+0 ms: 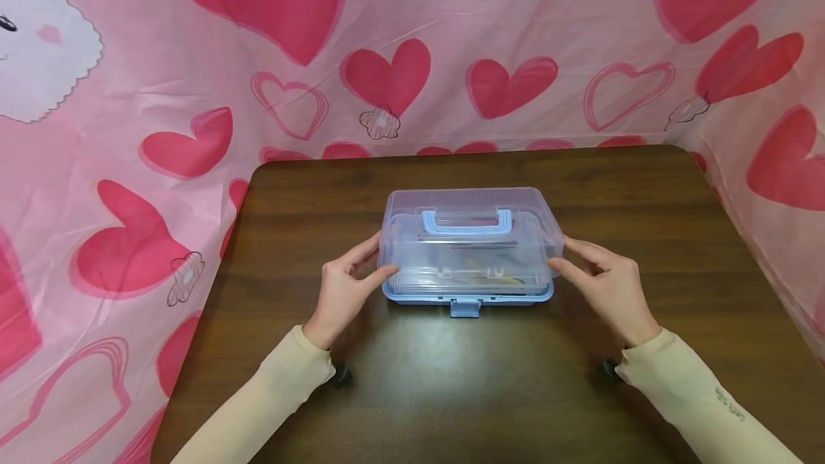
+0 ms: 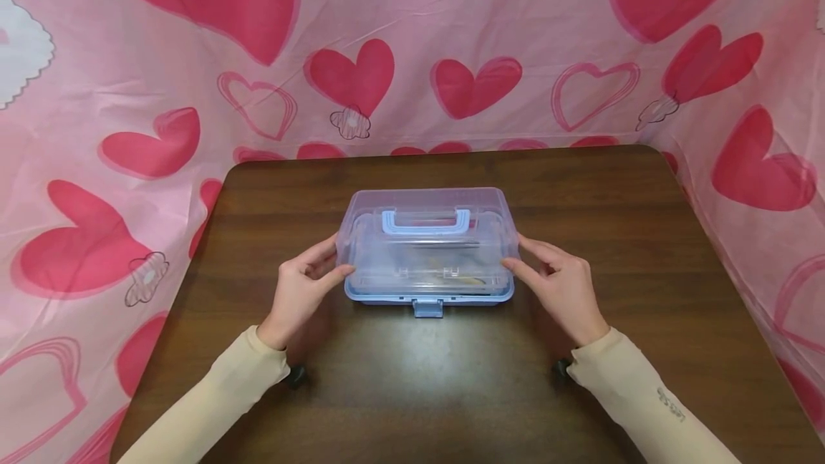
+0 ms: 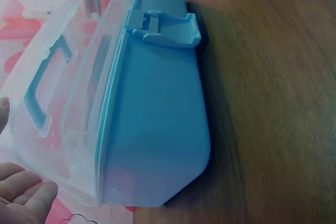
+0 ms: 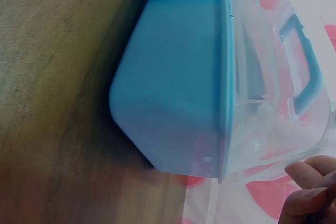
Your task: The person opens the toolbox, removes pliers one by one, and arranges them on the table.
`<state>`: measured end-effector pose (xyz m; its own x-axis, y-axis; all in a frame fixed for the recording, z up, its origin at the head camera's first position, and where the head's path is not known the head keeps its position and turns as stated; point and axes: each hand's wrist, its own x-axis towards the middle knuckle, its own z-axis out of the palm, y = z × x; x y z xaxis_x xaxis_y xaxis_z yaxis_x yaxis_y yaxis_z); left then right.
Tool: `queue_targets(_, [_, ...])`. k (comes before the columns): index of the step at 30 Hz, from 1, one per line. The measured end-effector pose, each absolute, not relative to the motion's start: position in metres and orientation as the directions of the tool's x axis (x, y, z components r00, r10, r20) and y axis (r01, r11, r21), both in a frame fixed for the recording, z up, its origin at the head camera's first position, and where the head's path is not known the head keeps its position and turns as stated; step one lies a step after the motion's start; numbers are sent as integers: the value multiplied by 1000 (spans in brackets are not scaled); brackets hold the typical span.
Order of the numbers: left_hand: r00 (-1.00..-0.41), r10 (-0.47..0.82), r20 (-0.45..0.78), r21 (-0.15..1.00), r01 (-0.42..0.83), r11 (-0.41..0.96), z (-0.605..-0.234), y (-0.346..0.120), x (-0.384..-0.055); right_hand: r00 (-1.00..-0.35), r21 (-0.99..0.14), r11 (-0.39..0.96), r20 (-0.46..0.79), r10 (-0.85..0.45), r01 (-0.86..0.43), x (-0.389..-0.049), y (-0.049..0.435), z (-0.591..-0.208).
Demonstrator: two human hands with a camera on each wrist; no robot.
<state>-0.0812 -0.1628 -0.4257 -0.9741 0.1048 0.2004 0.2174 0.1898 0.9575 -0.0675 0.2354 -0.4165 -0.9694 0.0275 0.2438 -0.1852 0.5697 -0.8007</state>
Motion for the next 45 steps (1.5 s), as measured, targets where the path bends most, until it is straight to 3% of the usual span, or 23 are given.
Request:
queue_targets(8, [-972, 165, 168, 959, 201, 202, -421, -168, -85, -991, -808, 578, 136, -2, -112, -71, 239, -408])
queue_targets(13, [-965, 218, 146, 963, 189, 194, -419, -172, -87, -988, -763, 627, 131, -87, -157, -75, 246, -400])
queue_targets(24, [-962, 249, 110, 965, 163, 205, -414, -177, -88, -855, -533, 677, 408, -320, -508, -82, 252, -400])
queue_targets(32, [-961, 246, 124, 968, 172, 182, -409, -179, -93, -823, -577, 604, 499, -272, -550, -89, 256, -402])
queue_targets(40, [-967, 234, 101, 973, 145, 177, -405, -184, -98, -808, -546, 603, 473, -350, -581, -92, 260, -399])
queue_targets(45, [-971, 225, 84, 981, 121, 154, -401, -185, -103, -766, -543, 550, 540, -350, -634, -99, 263, -398])
